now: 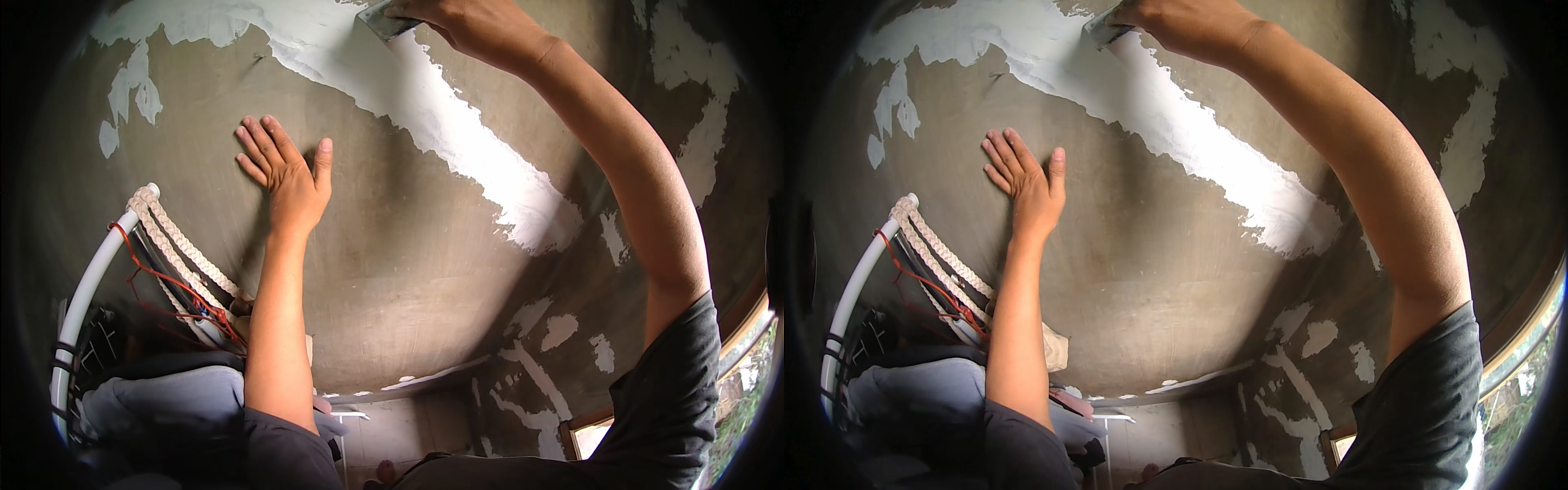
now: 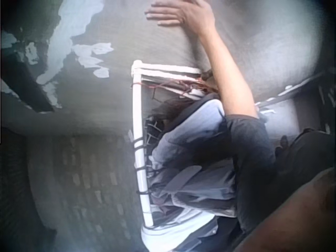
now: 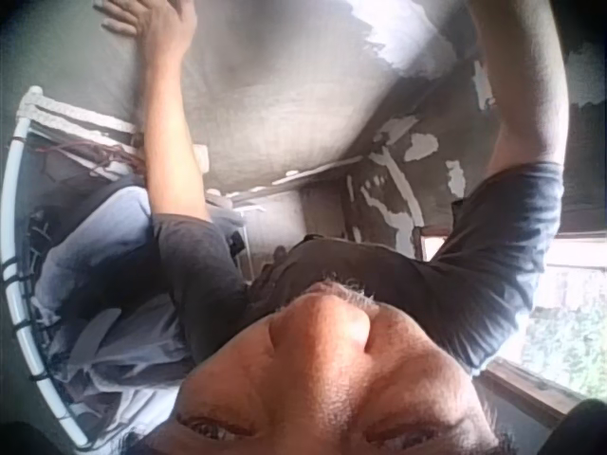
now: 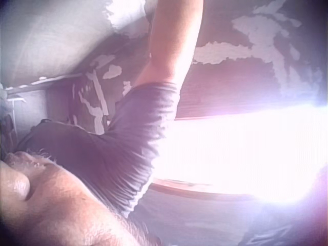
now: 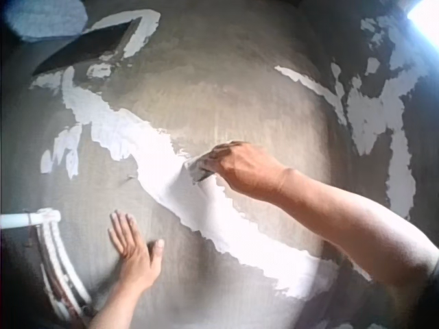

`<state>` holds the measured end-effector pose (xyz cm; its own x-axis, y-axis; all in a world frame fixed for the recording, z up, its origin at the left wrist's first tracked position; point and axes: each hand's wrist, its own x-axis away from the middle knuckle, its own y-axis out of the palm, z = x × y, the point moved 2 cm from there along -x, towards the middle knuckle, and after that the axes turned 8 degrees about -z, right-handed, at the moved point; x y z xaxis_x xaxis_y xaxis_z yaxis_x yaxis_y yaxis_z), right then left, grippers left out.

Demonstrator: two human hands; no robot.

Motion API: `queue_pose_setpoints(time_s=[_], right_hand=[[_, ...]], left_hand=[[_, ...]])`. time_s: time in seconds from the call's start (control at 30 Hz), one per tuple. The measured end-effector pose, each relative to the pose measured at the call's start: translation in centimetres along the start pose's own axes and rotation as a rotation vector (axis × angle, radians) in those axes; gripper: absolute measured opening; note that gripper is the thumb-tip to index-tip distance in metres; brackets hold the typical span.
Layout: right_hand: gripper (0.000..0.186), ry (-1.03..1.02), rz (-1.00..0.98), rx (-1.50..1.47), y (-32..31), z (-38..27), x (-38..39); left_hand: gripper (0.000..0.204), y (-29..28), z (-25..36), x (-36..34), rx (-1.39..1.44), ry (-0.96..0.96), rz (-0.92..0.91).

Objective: The person applies plaster to gaps and imperfections on a concrete wall using a scraper and then smooths the surface with their hand.

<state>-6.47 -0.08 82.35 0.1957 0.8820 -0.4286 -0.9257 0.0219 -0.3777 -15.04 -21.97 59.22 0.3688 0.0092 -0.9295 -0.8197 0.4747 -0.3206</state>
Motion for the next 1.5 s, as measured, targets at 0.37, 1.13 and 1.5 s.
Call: queue_pose_setpoints(time_s=[0.37,1.13,1.5], right_hand=[[0.035,0.036,-0.070,0.092,1.4,-1.7,5.8],[0.033,0.233,0.048,0.093,2.9,-5.4,3.0],[0.033,0.307,0.114,-0.005,0.7,-2.3,2.5]], left_hand=[[0.093,-0.2,0.0,-0.1,0.007,0.001,-0.001],[0.093,-0.1,0.1,0.1,0.011,0.003,0.026],[0.095,0.0,0.2,-0.1,0.010,-0.003,0.040]])
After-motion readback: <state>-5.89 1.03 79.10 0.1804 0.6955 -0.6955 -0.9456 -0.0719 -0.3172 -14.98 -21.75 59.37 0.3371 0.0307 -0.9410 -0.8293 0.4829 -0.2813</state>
